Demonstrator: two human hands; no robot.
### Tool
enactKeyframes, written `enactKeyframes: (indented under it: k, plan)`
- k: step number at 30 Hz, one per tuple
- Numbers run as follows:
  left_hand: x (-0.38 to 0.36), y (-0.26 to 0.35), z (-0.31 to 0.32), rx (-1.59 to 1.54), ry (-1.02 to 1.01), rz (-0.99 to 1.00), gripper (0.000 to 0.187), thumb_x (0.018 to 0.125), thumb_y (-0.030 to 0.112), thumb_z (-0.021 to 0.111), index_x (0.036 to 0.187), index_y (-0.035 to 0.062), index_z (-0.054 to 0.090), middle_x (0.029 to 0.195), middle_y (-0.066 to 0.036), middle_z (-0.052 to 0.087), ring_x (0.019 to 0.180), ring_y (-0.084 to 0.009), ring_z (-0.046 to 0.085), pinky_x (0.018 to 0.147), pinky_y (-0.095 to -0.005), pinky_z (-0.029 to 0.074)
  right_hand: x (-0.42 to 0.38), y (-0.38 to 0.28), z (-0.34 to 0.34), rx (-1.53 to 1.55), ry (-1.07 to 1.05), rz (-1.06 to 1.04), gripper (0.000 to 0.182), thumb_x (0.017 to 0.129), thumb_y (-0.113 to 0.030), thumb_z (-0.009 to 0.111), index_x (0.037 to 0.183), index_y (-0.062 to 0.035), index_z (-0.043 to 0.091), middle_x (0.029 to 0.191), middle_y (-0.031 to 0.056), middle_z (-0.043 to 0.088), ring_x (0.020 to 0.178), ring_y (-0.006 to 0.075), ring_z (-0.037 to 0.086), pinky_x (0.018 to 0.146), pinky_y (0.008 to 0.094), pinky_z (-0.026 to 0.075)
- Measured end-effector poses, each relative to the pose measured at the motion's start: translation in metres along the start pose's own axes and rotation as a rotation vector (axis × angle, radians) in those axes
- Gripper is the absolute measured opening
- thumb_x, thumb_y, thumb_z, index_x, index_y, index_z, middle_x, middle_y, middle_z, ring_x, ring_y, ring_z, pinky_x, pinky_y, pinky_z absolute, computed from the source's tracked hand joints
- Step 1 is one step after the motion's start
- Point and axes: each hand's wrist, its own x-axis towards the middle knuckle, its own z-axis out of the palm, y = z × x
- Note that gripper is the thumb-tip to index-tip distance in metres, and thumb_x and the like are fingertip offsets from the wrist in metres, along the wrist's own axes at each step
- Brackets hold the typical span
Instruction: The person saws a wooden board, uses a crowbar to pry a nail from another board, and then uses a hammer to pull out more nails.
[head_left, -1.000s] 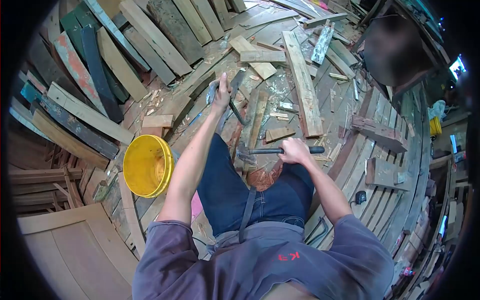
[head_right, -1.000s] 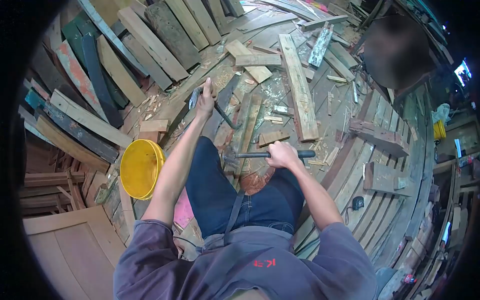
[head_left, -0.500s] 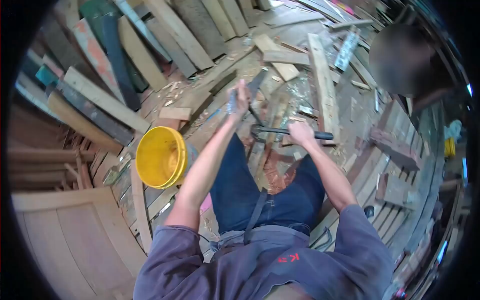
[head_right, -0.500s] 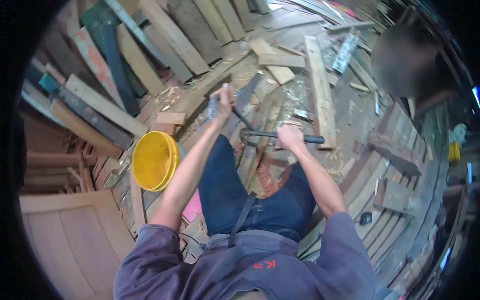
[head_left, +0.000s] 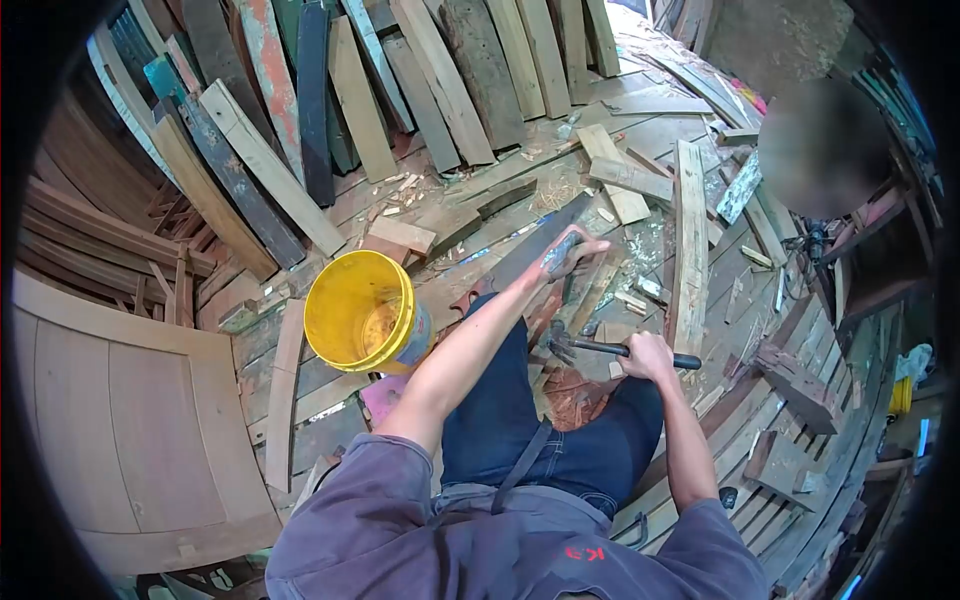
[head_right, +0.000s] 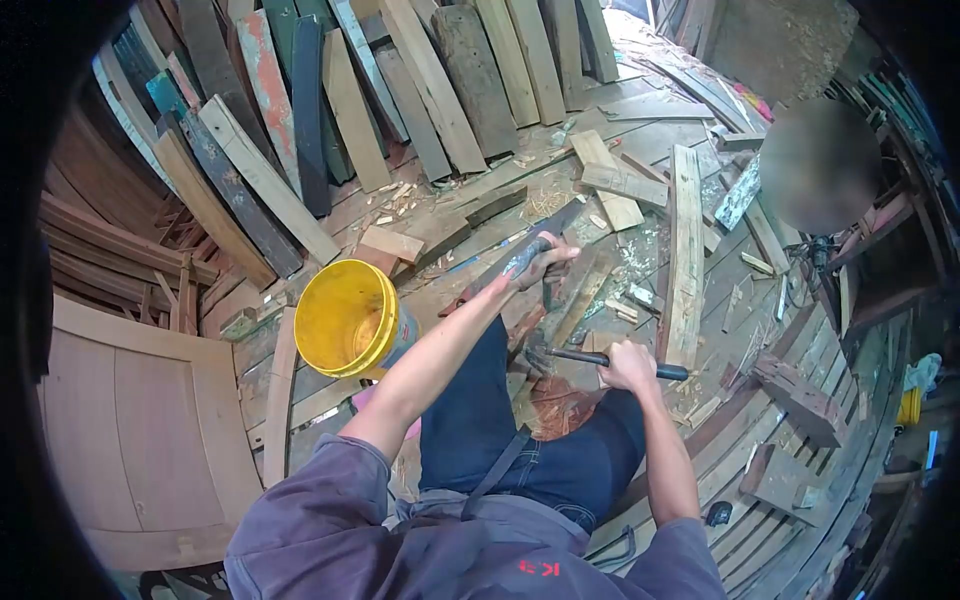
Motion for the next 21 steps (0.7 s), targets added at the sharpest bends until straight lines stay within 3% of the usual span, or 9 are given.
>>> enactKeyframes:
  k: [2, 6, 9, 12, 15, 18, 21]
  plan:
    - [0.004, -0.024, -0.002, 0.03, 0.041, 0.042, 0.044, 0.092, 0.031, 0.064, 0.058, 0.0065, 0.051, 0.05, 0.004, 0.038, 0.046, -0.0071, 0.034, 0.046, -0.0259, 0.033, -0.001, 0.006, -0.005, -0.017, 0.011, 0.015, 0.03, 0.073, -0.029, 0.068, 0.083, -0.0013, 0.073, 0.087, 0.0249, 0.069, 0.086, 0.0415, 0.068, 0.081, 0.047, 0.055]
    - [-0.001, -0.027, 0.012, -0.289, 0.343, -0.212, 0.045, 0.093, 0.036, 0.062, 0.059, 0.0079, 0.053, 0.053, 0.005, 0.04, 0.052, -0.0086, 0.039, 0.048, -0.0256, 0.035, -0.011, 0.016, -0.011, -0.024, 0.023, 0.028, 0.029, 0.072, -0.028, 0.068, 0.082, -0.0004, 0.072, 0.086, 0.0252, 0.068, 0.084, 0.0421, 0.067, 0.08, 0.0474, 0.055]
    - [-0.016, -0.008, 0.006, -0.079, 0.331, -0.061, 0.041, 0.094, 0.045, 0.056, 0.073, 0.0112, 0.057, 0.064, 0.004, 0.043, 0.056, -0.0105, 0.043, 0.049, -0.0289, 0.038, -0.02, 0.02, -0.013, -0.047, 0.02, 0.058, 0.03, 0.071, -0.028, 0.068, 0.081, -0.0004, 0.072, 0.085, 0.0251, 0.068, 0.083, 0.0415, 0.068, 0.078, 0.0481, 0.055]
    - [-0.01, -0.033, -0.001, -0.217, 0.453, -0.039, 0.047, 0.095, 0.042, 0.055, 0.06, 0.0124, 0.044, 0.057, 0.004, 0.039, 0.051, -0.01, 0.037, 0.048, -0.0279, 0.032, -0.032, 0.02, -0.016, -0.032, 0.011, 0.06, 0.029, 0.073, -0.03, 0.069, 0.081, -0.0021, 0.072, 0.084, 0.0235, 0.069, 0.083, 0.0407, 0.068, 0.078, 0.0473, 0.055]
    - [-0.008, -0.038, -0.008, -0.14, 0.389, 0.055, 0.053, 0.097, 0.035, 0.053, 0.054, 0.0117, 0.035, 0.051, 0.007, 0.031, 0.046, -0.0077, 0.027, 0.046, -0.0314, 0.019, -0.036, 0.02, -0.012, -0.018, 0.002, 0.048, 0.028, 0.074, -0.031, 0.069, 0.083, -0.0044, 0.073, 0.085, 0.0223, 0.069, 0.083, 0.0401, 0.068, 0.078, 0.0465, 0.055]
    - [-0.012, -0.025, 0.005, -0.143, 0.35, 0.103, 0.053, 0.098, 0.033, 0.053, 0.053, 0.0112, 0.036, 0.05, 0.008, 0.028, 0.047, -0.007, 0.024, 0.047, -0.0305, 0.02, -0.04, 0.017, -0.013, -0.03, -0.065, 0.064, 0.026, 0.075, -0.03, 0.069, 0.085, -0.0071, 0.074, 0.085, 0.0211, 0.069, 0.083, 0.0388, 0.068, 0.078, 0.0457, 0.055]
    - [-0.009, -0.026, 0.019, -0.095, 0.42, 0.145, 0.053, 0.098, 0.033, 0.054, 0.053, 0.0082, 0.041, 0.05, 0.006, 0.034, 0.048, -0.0077, 0.03, 0.047, -0.0314, 0.023, -0.041, 0.017, -0.009, -0.033, -0.035, 0.046, 0.024, 0.075, -0.029, 0.068, 0.083, -0.007, 0.074, 0.084, 0.0203, 0.07, 0.081, 0.0382, 0.068, 0.078, 0.0454, 0.056]
